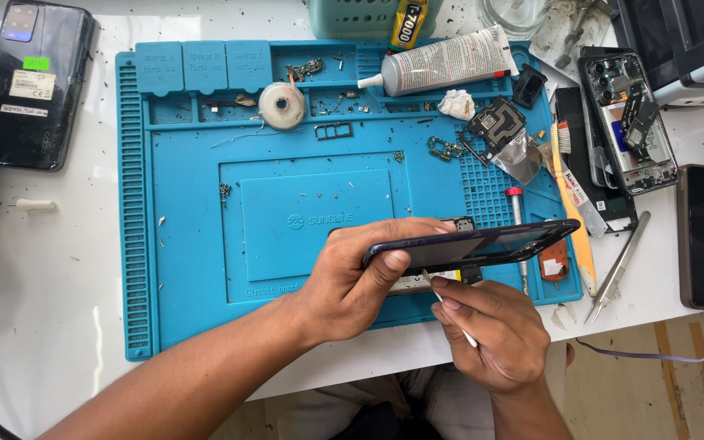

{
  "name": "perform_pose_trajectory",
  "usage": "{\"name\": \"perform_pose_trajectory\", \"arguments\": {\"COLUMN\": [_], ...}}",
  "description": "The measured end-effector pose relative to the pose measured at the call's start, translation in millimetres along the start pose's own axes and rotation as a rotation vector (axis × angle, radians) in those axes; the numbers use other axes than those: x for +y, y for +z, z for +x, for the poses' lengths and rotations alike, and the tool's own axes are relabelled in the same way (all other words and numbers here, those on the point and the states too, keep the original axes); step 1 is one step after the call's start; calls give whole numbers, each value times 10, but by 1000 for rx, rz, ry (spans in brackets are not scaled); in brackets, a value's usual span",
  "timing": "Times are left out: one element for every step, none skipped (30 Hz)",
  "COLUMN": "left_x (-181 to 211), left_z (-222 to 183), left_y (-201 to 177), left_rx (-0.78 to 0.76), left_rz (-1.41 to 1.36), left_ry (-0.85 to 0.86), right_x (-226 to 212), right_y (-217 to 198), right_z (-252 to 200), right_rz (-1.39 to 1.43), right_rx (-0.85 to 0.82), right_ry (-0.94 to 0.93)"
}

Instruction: Cleaning the internal components of a disassembled smartphone using a cotton swab

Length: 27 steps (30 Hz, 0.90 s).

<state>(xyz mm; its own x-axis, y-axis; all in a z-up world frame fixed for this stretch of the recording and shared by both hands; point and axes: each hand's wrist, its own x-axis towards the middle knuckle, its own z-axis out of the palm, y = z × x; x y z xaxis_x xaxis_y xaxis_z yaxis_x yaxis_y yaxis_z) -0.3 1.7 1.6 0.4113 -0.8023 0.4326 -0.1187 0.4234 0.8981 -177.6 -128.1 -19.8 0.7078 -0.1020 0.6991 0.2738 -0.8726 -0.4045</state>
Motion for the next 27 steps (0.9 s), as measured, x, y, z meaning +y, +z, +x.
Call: {"name": "perform_pose_trajectory", "arguments": {"left_x": [-2,-3,-1,0,0,0,1,2,3,2,3,4,-12,-28,-45,-35,-25,-16,-24,-31,-36,-41,-47,-53,-54,-56,-55], "left_z": [0,0,-4,-6,-6,-5,-1,2,-1,-5,-6,-8,-17,-26,-30,-18,-12,-7,-9,-11,-15,-22,-21,-20,-13,-7,-9], "left_y": [-1,-2,-3,-4,-4,-3,1,4,8,11,7,1,6,10,12,12,14,16,13,10,6,4,3,3,-6,-15,-22], "left_rx": [-1,-2,-1,-1,-1,-2,-5,-1,4,3,3,3,5,27,47,48,55,61,63,75,87,89,103,118,118,132,150], "left_rz": [-1,13,29,29,33,36,35,23,12,11,13,15,16,17,17,18,13,9,10,9,8,11,16,21,21,33,44], "left_ry": [1,-2,-4,-4,-4,-4,-3,7,16,16,4,-8,-6,-17,-27,-25,-25,-26,-25,-44,-64,-65,-89,-114,-111,-129,-149], "right_x": [-10,-21,-30,-30,-30,-29,-28,-26,-27,-30,-24,-21,-23,-26,-27,-33,-42,-52,-81,-111,-143,-163,-179,-196,-219,-242,-270], "right_y": [-3,-7,-9,-3,1,4,10,16,22,18,18,21,20,21,22,30,38,47,73,98,125,155,182,207,222,238,253], "right_z": [-25,-50,-73,-80,-88,-94,-82,-70,-60,-68,-69,-68,-64,-61,-55,-36,-22,-8,10,28,43,62,84,106,124,141,156], "right_rz": [-1,-29,-55,-54,-79,-104,-107,-105,-101,-103,-97,-91,-90,-93,-97,-97,-90,-83,-82,-98,-113,-110,-89,-67,-69,-93,-116], "right_rx": [1,58,115,115,149,183,185,173,159,159,130,100,99,83,67,67,58,50,49,65,80,80,88,95,96,101,104], "right_ry": [0,17,33,32,56,80,80,77,74,74,79,83,81,67,52,49,42,35,33,64,95,94,101,107,105,133,161]}}
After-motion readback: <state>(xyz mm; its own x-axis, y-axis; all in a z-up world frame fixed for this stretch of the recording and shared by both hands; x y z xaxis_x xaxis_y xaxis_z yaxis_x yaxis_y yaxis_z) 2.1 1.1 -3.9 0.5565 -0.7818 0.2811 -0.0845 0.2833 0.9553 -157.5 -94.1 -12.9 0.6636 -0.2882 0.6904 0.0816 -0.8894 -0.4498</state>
